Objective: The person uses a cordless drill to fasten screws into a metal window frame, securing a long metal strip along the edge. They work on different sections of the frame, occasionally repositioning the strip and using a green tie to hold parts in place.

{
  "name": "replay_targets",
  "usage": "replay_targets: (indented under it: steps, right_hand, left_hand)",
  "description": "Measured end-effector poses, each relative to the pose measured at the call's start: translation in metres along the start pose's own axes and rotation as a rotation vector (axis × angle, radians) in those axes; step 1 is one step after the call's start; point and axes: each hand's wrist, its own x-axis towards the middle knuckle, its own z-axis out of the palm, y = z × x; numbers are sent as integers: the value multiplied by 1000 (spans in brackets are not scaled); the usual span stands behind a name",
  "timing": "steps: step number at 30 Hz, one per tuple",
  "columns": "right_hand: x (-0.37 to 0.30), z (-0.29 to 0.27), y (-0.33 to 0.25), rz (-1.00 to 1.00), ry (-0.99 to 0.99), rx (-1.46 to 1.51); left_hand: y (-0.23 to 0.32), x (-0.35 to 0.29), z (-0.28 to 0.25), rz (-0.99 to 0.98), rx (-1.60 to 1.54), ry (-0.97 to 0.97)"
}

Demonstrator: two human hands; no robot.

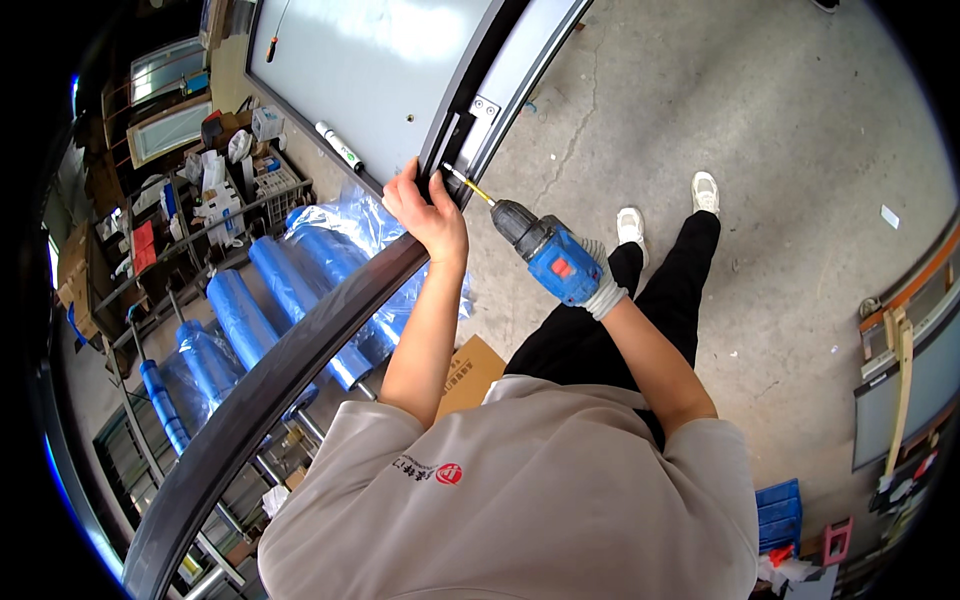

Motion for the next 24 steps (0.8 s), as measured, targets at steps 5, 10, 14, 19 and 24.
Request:
replay_targets:
  steps: [5, 10, 14, 19, 24]
  right_hand:
    - [-20, 27, 7, -43, -42, -199]
    - [-19, 21, 13, -414, 123, -1607]
    - [-18, 12, 15, -378, 181, -1516]
    - [-25, 32, 16, -457, 173, -1462]
    - [-32, 92, 7, -457, 100, -1272]
  left_hand:
    - [-1, -2, 0, 9, 10, 0]
    - [-1, 0, 0, 0, 9, 1]
    - [-3, -1, 1, -10, 7, 3]
    - [-2, -1, 1, -1, 7, 4]
    - [-2, -2, 1, -9, 18, 9]
